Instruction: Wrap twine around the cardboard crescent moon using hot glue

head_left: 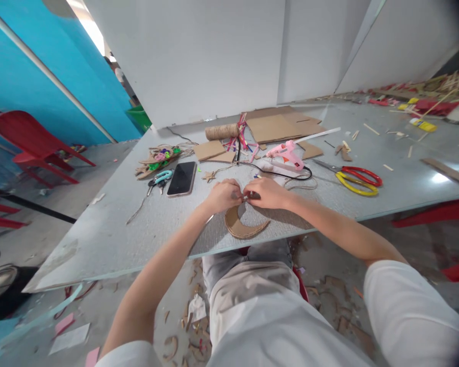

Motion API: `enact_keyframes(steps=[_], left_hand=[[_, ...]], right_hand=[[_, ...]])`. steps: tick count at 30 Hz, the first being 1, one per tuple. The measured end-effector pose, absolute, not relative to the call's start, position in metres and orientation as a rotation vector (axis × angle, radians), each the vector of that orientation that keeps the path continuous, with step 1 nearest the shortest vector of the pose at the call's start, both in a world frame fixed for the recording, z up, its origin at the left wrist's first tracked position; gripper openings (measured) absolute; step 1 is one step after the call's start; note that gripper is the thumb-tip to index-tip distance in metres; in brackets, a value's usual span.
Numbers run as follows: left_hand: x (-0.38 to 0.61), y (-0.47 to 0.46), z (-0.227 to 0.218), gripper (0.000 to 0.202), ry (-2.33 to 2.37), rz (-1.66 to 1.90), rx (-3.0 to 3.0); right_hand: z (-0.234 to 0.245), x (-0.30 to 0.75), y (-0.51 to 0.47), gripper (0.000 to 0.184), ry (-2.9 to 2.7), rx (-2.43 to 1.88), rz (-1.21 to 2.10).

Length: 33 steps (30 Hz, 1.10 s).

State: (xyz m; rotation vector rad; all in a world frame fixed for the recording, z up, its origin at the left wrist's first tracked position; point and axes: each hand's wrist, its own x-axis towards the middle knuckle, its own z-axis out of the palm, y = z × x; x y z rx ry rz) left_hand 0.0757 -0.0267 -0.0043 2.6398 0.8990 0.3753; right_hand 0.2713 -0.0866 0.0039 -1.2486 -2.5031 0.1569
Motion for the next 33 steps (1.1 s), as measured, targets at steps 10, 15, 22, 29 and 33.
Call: enact_keyframes(steps=[10,15,22,29,33], left_hand=[[0.074,-0.023,-0.008,0.015,0.860,0.423,2.589],[0.074,-0.021,-0.009,0.010,0.825,0.440,2.538],[0.074,-0.024,-0.004,0.011,0.773,0.475,2.447],[0.069,-0.023,0.003,0.021,0.834,0.594,2.291],[0.067,-0.028,0.007,0.033,0.743,0.523,2.057]], right_hand=[[-0.003,0.270,-0.081,0.014,-2.483,-1.239,0.145],[-0.006,0.265,-0.081,0.012,-2.484,-1.299,0.097],[-0.006,0.271,-0.080,0.019,-2.513,-1.193,0.121],[-0.003,0.276,-0.077,0.021,-2.451,-1.105,0.097],[0.005,0.276,-0.076,0.023,-2.407,-1.100,-0.017]])
